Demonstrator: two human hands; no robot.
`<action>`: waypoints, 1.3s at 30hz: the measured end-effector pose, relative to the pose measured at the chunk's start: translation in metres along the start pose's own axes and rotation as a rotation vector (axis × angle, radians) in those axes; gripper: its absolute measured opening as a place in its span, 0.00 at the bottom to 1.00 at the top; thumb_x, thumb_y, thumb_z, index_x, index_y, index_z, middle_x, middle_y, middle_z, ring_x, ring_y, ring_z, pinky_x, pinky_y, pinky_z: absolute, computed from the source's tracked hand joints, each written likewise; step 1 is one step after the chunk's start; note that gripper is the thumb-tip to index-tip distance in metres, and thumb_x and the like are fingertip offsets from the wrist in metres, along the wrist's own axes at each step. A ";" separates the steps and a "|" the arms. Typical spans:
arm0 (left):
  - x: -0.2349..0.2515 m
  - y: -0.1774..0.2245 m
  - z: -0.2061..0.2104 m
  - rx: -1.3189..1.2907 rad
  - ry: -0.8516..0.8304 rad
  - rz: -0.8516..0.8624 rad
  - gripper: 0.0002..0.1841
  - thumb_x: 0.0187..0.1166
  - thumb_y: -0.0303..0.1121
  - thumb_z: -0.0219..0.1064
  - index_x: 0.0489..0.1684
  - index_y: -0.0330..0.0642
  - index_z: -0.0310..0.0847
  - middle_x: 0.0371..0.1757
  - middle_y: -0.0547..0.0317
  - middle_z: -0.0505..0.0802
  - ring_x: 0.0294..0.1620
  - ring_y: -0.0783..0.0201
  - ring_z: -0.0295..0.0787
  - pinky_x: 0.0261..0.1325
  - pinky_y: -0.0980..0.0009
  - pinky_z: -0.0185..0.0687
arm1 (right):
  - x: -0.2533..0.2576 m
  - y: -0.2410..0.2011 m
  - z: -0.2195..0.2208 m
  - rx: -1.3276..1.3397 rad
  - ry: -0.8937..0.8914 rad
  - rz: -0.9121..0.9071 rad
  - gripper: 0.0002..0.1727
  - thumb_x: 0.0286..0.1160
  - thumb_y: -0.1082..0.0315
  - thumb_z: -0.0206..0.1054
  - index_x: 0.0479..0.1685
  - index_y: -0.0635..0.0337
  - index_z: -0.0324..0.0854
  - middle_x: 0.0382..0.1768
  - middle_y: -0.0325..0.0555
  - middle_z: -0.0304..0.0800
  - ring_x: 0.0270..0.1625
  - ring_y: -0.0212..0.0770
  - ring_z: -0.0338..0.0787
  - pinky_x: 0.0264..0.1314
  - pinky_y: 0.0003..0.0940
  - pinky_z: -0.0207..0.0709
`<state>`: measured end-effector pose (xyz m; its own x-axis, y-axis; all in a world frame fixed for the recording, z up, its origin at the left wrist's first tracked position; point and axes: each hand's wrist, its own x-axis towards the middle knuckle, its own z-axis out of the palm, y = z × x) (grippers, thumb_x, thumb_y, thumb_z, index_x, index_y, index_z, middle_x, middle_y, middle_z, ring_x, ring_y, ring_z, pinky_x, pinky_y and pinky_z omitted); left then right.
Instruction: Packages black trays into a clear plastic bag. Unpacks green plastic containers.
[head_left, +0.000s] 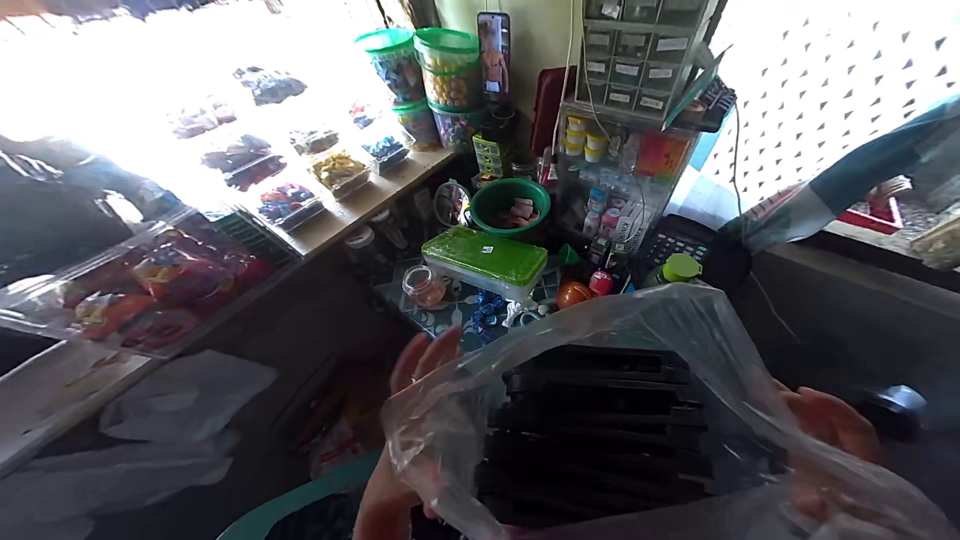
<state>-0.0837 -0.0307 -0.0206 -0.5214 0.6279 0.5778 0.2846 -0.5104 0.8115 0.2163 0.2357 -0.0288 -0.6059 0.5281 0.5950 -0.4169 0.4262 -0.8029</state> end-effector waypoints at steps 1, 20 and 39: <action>-0.004 -0.003 0.001 -0.012 -0.044 0.000 0.45 0.70 0.60 0.74 0.89 0.56 0.62 0.85 0.61 0.76 0.85 0.60 0.70 0.87 0.60 0.66 | 0.000 0.005 0.000 -0.023 -0.026 -0.035 0.35 0.66 0.40 0.77 0.78 0.31 0.75 0.72 0.25 0.86 0.80 0.35 0.78 0.84 0.35 0.71; 0.007 -0.029 0.031 0.114 0.052 0.003 0.18 0.90 0.56 0.48 0.67 0.73 0.79 0.55 0.85 0.94 0.54 0.81 0.91 0.58 0.77 0.89 | 0.019 0.014 0.029 -0.017 0.164 0.053 0.11 0.85 0.45 0.60 0.53 0.31 0.83 0.42 0.24 0.98 0.41 0.24 0.96 0.46 0.18 0.88; 0.033 -0.020 0.034 0.175 -0.084 -0.398 0.18 0.95 0.42 0.43 0.57 0.43 0.78 0.40 0.81 0.90 0.43 0.88 0.87 0.52 0.83 0.86 | 0.031 0.026 0.003 -0.036 -0.062 0.196 0.16 0.87 0.39 0.51 0.50 0.31 0.81 0.38 0.13 0.88 0.37 0.12 0.87 0.40 0.11 0.82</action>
<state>-0.0790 0.0198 -0.0149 -0.5527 0.8049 0.2161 0.2101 -0.1164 0.9707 0.1848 0.2612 -0.0313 -0.7137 0.5579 0.4235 -0.2632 0.3467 -0.9003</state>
